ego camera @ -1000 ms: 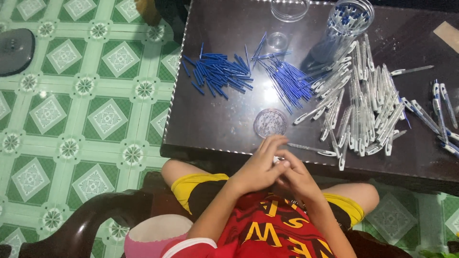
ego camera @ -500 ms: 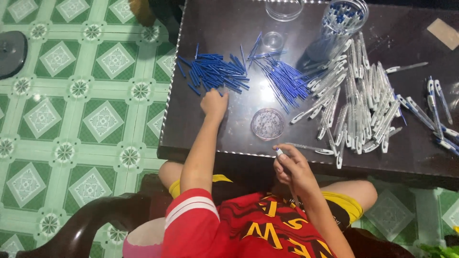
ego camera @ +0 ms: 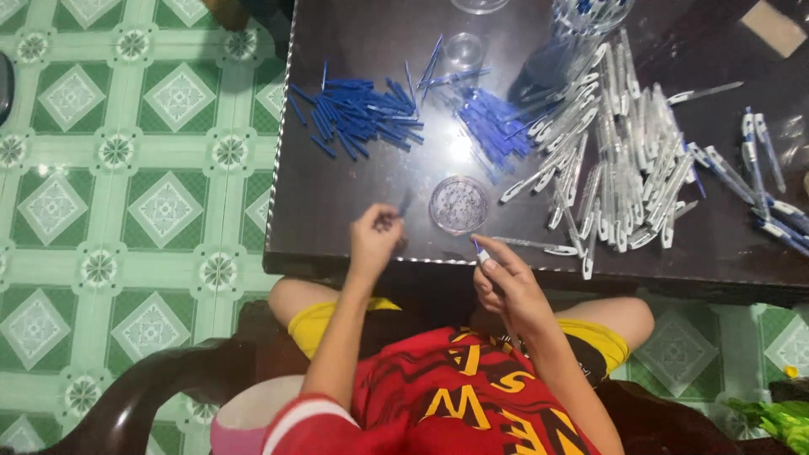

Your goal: Assembling ballpoint pens by inserting blue ink refills into white plastic barrels on a table.

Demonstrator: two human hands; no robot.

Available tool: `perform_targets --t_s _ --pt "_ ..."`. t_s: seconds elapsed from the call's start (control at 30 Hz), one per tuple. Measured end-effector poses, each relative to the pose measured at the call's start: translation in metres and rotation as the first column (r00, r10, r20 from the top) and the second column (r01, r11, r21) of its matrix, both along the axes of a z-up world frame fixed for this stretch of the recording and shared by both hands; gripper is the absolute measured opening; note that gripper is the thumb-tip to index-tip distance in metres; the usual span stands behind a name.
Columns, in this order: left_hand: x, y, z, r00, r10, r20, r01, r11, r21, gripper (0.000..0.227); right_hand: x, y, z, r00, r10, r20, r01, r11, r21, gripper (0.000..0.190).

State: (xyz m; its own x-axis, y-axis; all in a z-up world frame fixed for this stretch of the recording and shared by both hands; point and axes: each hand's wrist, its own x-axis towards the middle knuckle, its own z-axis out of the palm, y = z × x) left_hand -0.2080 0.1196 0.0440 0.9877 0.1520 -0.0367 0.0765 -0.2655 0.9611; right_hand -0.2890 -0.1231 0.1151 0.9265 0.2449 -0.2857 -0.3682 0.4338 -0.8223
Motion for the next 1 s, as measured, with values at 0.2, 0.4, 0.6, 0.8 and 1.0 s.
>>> perform_targets --t_s 0.2,0.4,0.6,0.8,1.0 --pt "-0.051 -0.002 0.048 0.943 -0.118 0.310 0.123 0.992 0.005 0.016 -0.005 0.007 0.005 0.996 0.072 0.058 -0.073 0.997 0.007 0.049" --pt "-0.053 0.001 0.074 0.727 -0.332 0.600 -0.018 0.865 0.501 0.013 -0.009 0.008 0.014 0.989 0.087 0.117 -0.085 0.996 -0.026 0.049" --pt "-0.048 -0.002 0.078 0.714 -0.330 0.617 -0.012 0.876 0.482 0.012 -0.013 0.010 0.019 0.990 0.097 0.107 -0.094 0.995 -0.026 0.051" --pt "-0.040 0.000 0.080 0.692 -0.377 0.616 -0.019 0.843 0.537 0.011 -0.011 0.006 0.014 0.992 0.073 0.106 -0.072 0.997 -0.018 0.050" --pt "-0.038 0.001 0.087 0.716 -0.385 0.582 0.064 0.866 0.495 0.014 -0.012 0.006 0.010 0.990 0.083 0.119 -0.089 0.995 0.045 0.050"
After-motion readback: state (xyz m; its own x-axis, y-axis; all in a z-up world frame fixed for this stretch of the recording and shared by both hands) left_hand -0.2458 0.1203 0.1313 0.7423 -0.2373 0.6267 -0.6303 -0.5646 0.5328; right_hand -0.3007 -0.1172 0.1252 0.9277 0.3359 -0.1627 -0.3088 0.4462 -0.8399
